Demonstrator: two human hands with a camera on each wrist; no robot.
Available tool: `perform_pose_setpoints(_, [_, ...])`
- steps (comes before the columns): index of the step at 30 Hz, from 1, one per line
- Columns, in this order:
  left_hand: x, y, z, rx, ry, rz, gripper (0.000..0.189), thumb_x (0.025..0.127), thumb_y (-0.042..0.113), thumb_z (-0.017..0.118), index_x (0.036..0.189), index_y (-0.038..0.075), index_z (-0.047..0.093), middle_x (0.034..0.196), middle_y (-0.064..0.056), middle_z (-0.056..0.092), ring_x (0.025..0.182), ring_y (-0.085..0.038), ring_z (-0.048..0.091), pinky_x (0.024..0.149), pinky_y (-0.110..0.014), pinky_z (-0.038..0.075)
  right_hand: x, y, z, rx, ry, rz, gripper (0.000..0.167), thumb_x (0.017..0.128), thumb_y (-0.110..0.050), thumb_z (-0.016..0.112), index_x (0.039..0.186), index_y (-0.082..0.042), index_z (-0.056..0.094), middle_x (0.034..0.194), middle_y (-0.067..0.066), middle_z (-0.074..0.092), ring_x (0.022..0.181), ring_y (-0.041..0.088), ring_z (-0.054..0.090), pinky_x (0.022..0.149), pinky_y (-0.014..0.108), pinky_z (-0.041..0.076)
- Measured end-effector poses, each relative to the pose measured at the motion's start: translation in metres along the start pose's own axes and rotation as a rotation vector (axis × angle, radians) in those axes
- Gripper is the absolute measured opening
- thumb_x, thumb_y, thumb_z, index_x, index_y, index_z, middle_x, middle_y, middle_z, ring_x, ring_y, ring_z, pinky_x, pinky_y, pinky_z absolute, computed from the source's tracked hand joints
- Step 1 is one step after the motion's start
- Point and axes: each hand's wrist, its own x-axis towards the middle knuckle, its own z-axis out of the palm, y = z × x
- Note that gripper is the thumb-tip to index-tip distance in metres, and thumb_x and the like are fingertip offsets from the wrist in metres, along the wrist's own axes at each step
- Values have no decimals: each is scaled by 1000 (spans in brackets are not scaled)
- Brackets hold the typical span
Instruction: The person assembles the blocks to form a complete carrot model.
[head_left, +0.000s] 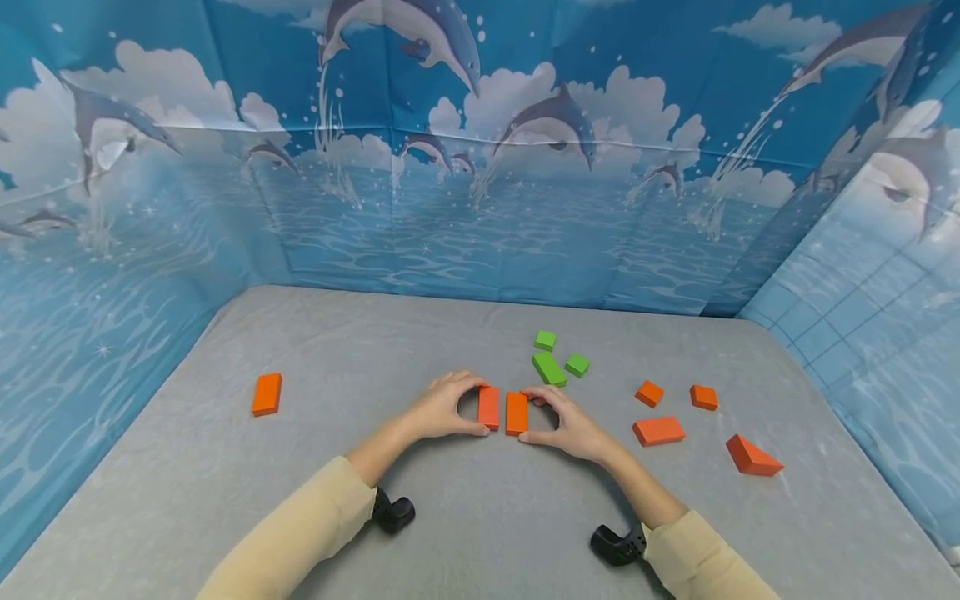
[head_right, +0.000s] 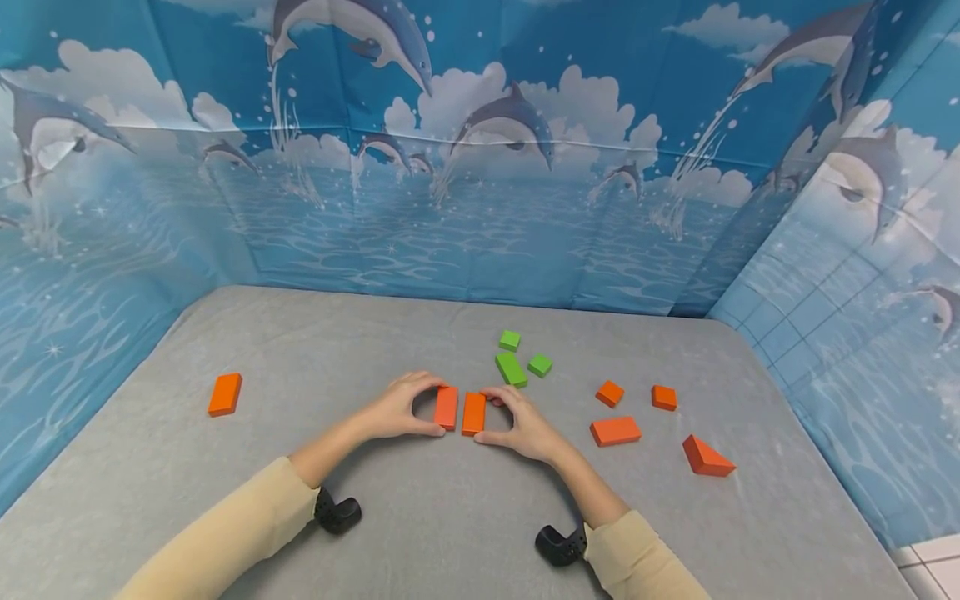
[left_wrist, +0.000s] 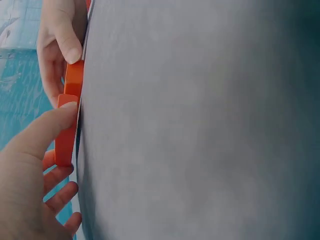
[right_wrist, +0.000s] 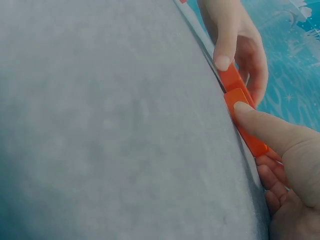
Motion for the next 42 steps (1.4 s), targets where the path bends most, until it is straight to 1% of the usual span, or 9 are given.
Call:
perform_pose_setpoints(5, [4,1,6,14,-11,10,64,72,40,75,126,14,52,127,-5,51,120,-25,41,99,-49,27,0,-2,-1,9,-1,-5,64,75,-25,75,129,-5,48,123,11,49,109,24,47,95,47,35])
perform_pose_setpoints(15, [3,2,6,1,-29,0,67,72,41,75,128,14,51,131,-4,48,121,-24,38,101,-49,24,1,-1,-1,21,-11,21,64,76,-27,75,129,-5,47,123,11,48,110,25,46,96,48,34])
perform_pose_setpoints(23, [4,0,9,18,-19,-1,69,71,45,75,127,15,51,130,-3,49,119,-23,39,100,-48,25,1,0,0,21,-12,21,63,77,-28,74,129,-6,47,123,11,48,110,26,46,96,48,34])
perform_pose_setpoints(30, [2,0,7,-22,-22,-3,74,69,45,76,131,15,48,130,-3,48,122,-24,38,101,-50,23,2,1,0,29,-11,7,64,76,-27,74,129,-5,47,124,12,48,110,26,46,95,48,34])
perform_pose_setpoints(33, [-2,-2,1,-55,8,15,78,69,44,77,133,13,46,130,-3,49,122,-25,38,101,-51,23,2,1,0,31,-12,7,64,76,-27,75,129,-5,47,124,11,48,110,25,46,96,48,34])
perform_pose_setpoints(35, [-7,-7,-5,-59,61,43,78,69,44,77,132,10,46,128,-5,50,120,-26,40,98,-52,25,2,1,1,33,-12,10,64,76,-25,75,129,-6,47,124,10,48,111,25,46,96,47,34])
perform_pose_setpoints(37, [-14,-13,-16,-64,112,48,77,70,42,76,132,8,47,129,-7,50,119,-28,41,97,-53,26,1,0,1,34,-9,10,63,76,-22,75,130,-5,47,125,11,48,111,25,45,96,48,33])
perform_pose_setpoints(40, [-29,-24,-38,-58,172,4,74,72,40,76,132,7,47,130,-10,49,119,-31,40,97,-56,25,-1,-11,-1,32,-5,2,61,76,-15,74,129,-1,46,123,15,48,110,30,45,95,49,33])
perform_pose_setpoints(42, [-41,-32,-53,-52,187,-59,74,73,37,75,134,8,45,132,-11,47,121,-33,37,98,-58,21,-3,-22,-4,37,-4,3,61,76,-10,74,128,3,45,123,18,48,110,33,45,95,51,32])
